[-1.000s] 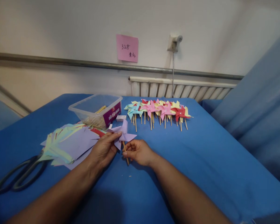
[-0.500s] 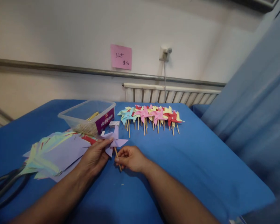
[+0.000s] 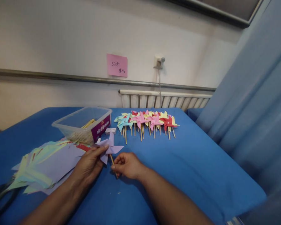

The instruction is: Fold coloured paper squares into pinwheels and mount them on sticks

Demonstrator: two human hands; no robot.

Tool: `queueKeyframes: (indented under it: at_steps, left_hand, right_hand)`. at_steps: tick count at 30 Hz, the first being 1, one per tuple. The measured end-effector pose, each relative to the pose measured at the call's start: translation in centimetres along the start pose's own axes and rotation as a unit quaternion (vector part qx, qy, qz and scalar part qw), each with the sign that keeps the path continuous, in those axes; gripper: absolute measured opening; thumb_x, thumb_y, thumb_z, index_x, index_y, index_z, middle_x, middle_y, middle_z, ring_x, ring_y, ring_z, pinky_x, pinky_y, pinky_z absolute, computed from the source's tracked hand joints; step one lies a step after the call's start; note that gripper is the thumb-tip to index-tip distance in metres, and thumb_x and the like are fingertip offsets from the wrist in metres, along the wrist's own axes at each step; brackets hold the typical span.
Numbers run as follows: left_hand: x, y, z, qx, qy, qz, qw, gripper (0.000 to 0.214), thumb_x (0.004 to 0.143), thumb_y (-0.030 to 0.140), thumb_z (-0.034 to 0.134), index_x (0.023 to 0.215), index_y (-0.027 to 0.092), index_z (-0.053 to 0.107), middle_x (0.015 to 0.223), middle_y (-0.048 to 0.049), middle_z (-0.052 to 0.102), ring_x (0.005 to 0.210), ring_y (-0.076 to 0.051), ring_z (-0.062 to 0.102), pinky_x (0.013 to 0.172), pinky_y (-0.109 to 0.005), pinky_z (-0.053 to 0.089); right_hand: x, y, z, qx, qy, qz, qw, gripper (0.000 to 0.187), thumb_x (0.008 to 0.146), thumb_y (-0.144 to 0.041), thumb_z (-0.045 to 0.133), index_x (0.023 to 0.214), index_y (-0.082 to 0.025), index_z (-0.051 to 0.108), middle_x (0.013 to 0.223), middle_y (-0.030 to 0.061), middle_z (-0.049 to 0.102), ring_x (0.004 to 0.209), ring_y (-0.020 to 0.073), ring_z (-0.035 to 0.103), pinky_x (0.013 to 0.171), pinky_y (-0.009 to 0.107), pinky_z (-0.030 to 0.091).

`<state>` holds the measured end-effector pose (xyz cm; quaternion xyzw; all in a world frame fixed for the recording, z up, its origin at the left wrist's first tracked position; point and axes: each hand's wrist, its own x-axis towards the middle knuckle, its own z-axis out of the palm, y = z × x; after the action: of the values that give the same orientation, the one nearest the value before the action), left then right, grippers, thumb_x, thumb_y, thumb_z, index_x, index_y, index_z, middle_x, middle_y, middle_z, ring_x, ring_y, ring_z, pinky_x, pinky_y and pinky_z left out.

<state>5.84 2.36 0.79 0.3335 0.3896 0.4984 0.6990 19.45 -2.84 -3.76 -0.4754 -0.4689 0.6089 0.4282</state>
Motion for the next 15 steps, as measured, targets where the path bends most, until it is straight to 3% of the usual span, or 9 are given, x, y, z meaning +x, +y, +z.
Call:
queueKeyframes:
  at_steps: [15]
  left_hand:
    - [0.17,-0.09,0.03,-0.011,0.029,0.005,0.999,0.018,0.058,0.007,0.078,0.070,0.013,0.067,0.067,-0.0015,0.070,0.062,-0.012,0.063,0.061,-0.021,0.052]
  right_hand:
    - [-0.02,-0.02,0.14,-0.062,0.042,0.004,0.997,0.021,0.071,-0.031,0.072,0.071,-0.018,0.055,0.054,-0.0055,0.057,0.046,0.0079,0.052,0.045,0.019,0.037]
